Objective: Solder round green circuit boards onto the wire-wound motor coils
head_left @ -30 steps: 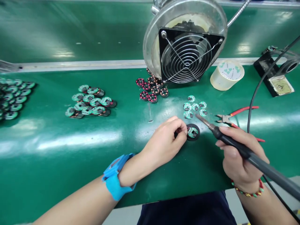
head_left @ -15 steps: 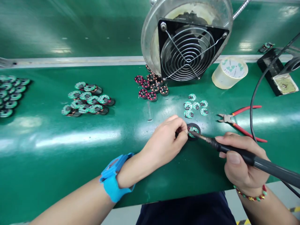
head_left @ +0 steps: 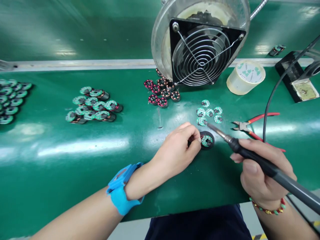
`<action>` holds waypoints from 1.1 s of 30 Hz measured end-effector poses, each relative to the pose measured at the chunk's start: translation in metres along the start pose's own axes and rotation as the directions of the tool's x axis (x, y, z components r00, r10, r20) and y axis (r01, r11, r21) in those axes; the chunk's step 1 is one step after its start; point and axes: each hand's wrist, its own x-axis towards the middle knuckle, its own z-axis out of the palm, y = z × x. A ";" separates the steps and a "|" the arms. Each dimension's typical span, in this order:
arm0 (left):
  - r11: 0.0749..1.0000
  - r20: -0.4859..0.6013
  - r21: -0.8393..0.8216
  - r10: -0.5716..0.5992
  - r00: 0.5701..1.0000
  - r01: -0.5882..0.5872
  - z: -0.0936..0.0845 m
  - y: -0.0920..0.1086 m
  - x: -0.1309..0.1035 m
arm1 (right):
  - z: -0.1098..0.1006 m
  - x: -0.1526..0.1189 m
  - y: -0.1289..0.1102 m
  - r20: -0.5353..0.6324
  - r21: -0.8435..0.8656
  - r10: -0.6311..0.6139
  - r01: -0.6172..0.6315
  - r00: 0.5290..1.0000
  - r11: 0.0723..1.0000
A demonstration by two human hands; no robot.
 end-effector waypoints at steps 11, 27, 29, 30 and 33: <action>0.999 -0.001 -0.002 0.044 0.999 -0.044 0.002 -0.004 0.001 | 0.030 0.018 0.004 0.277 -0.289 -0.008 0.092 0.961 0.953; 0.930 0.104 0.108 0.342 0.934 -0.353 0.007 -0.016 0.007 | 0.029 0.015 0.014 0.190 -0.151 -0.149 0.178 0.971 0.972; 0.931 0.098 0.105 0.339 0.936 -0.349 0.009 -0.016 0.011 | 0.029 0.014 0.017 0.157 -0.145 -0.135 0.158 0.978 0.977; 0.932 0.100 0.083 0.344 0.934 -0.353 0.010 -0.016 0.012 | 0.029 0.014 0.018 0.138 -0.132 -0.114 0.132 0.984 0.982; 0.937 0.092 -0.006 0.349 0.933 -0.350 0.006 -0.018 0.017 | 0.030 0.012 0.021 0.105 -0.055 -0.008 0.014 0.994 0.998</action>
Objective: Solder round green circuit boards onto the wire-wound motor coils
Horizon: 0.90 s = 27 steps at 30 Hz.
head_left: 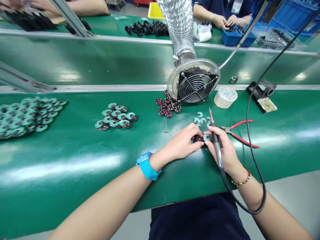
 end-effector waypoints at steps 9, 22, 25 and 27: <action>0.954 -0.050 -0.286 -0.106 0.993 0.088 -0.006 0.000 -0.001 | -0.001 -0.002 0.002 -0.079 0.085 -0.048 0.055 0.996 0.995; 0.333 0.197 -0.874 -0.423 0.884 0.354 0.010 0.019 -0.012 | -0.001 -0.001 -0.015 -0.017 -0.043 -0.282 0.281 0.959 0.959; 0.363 0.160 -0.870 -0.434 0.887 0.334 0.016 0.025 -0.012 | 0.004 -0.001 -0.014 -0.016 -0.077 -0.255 0.253 0.967 0.964; 0.380 0.129 -0.870 -0.441 0.888 0.315 0.019 0.027 -0.013 | 0.008 -0.003 -0.012 0.012 -0.110 -0.229 0.229 0.973 0.967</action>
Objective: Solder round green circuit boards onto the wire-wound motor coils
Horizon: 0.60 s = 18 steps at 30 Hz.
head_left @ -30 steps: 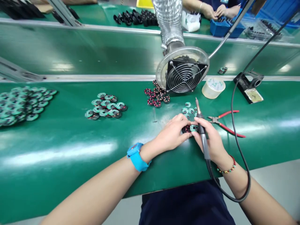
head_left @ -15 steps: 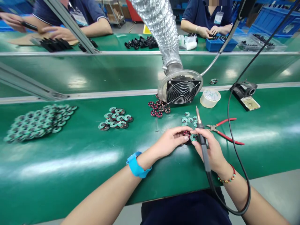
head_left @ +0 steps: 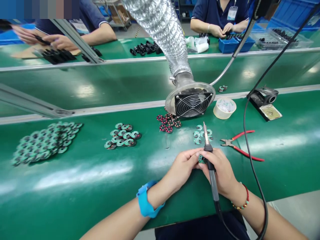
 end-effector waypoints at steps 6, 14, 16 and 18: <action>0.997 0.004 0.070 0.036 0.999 -0.036 0.001 -0.003 -0.003 | 0.004 -0.002 0.003 0.041 -0.115 -0.003 0.008 0.999 0.993; 0.514 -0.112 0.854 0.334 0.936 -0.081 -0.049 0.037 -0.009 | -0.009 -0.009 0.020 -0.137 -0.052 -0.030 0.023 0.990 0.998; 0.400 -0.153 0.916 0.400 0.903 -0.022 -0.074 0.046 -0.016 | -0.010 -0.012 0.030 -0.195 -0.048 0.058 -0.068 0.979 0.997; 0.276 -0.173 0.960 0.462 0.870 0.044 -0.097 0.051 -0.021 | -0.010 -0.013 0.037 -0.221 -0.043 0.141 -0.154 0.965 0.987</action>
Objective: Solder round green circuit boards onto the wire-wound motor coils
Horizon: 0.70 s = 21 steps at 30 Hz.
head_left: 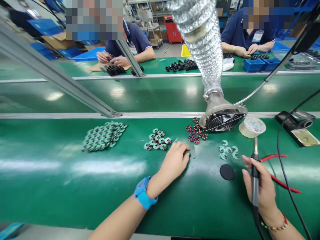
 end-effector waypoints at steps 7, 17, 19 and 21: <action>0.944 -0.194 0.323 -0.002 0.981 0.066 -0.029 -0.044 0.003 | 0.002 0.001 0.003 -0.075 -0.066 0.061 -0.066 0.995 0.996; 0.945 0.058 0.285 0.152 0.987 -0.162 -0.028 -0.028 0.085 | 0.003 0.005 0.000 -0.019 -0.071 0.028 -0.030 0.999 0.997; 0.958 0.081 0.234 0.149 0.985 -0.164 -0.024 -0.028 0.097 | 0.002 0.006 -0.002 -0.021 -0.055 0.019 -0.020 1.000 0.998; 0.974 0.058 0.183 0.123 0.991 -0.131 -0.024 -0.029 0.099 | 0.000 0.006 -0.003 -0.021 -0.040 0.015 -0.016 1.000 0.999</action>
